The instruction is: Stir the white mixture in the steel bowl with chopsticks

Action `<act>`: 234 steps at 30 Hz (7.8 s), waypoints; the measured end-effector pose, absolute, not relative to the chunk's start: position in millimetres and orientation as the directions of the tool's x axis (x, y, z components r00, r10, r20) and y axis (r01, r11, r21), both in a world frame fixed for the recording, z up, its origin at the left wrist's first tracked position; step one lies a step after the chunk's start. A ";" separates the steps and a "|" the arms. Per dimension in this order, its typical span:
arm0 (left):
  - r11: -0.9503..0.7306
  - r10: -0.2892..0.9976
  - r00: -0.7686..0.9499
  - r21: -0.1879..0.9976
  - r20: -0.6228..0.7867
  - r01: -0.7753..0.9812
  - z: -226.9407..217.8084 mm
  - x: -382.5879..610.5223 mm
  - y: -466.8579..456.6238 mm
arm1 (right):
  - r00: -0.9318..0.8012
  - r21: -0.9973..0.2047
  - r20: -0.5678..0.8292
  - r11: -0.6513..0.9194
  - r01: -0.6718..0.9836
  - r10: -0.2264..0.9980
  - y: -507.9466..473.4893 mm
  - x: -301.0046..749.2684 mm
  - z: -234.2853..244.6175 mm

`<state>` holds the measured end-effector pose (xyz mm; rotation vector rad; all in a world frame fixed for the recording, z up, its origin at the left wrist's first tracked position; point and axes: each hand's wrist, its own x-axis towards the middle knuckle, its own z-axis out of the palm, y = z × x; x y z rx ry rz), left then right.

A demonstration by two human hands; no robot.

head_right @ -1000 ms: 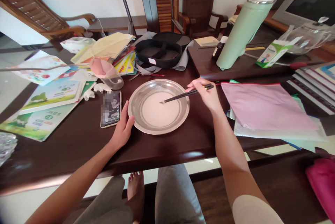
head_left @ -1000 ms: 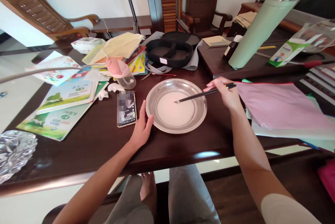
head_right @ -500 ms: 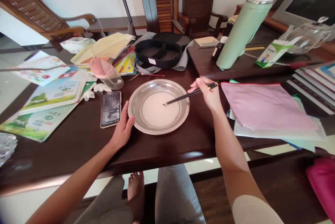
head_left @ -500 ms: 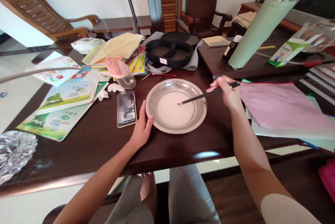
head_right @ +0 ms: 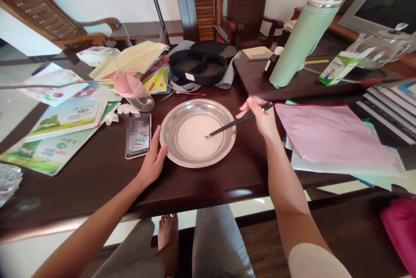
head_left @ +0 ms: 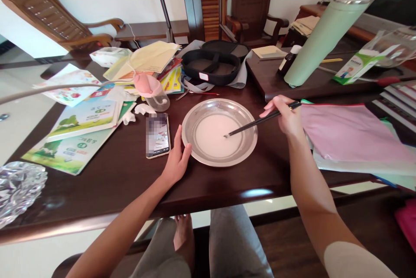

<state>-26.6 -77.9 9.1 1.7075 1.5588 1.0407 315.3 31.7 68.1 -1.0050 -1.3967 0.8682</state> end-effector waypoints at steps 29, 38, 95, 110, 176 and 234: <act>-0.130 0.988 -0.004 0.845 0.155 0.519 7.8 -26.3 -77.9 | -0.124 -0.946 0.305 0.315 0.071 0.944 29.0 309.1 69.0; -0.138 0.987 0.002 0.845 0.160 0.517 9.6 -26.0 -78.3 | 0.016 -0.923 0.375 0.372 0.097 0.927 30.7 312.9 70.5; -0.125 0.989 -0.001 0.845 0.147 0.520 8.4 -26.8 -77.6 | -0.104 -0.951 0.304 0.309 0.029 0.947 32.4 308.9 65.4; -0.122 0.989 -0.003 0.838 0.145 0.532 9.1 -26.7 -77.8 | -0.168 -0.945 0.306 0.320 0.063 0.937 29.1 303.8 67.8; -0.153 0.985 0.006 0.850 0.173 0.505 6.6 -28.1 -78.0 | -0.134 -0.933 0.322 0.338 0.122 0.937 27.3 302.0 70.7; -0.134 0.988 0.007 0.836 0.154 0.532 8.5 -27.5 -77.8 | -0.053 -0.946 0.319 0.321 0.035 0.946 31.4 308.8 65.8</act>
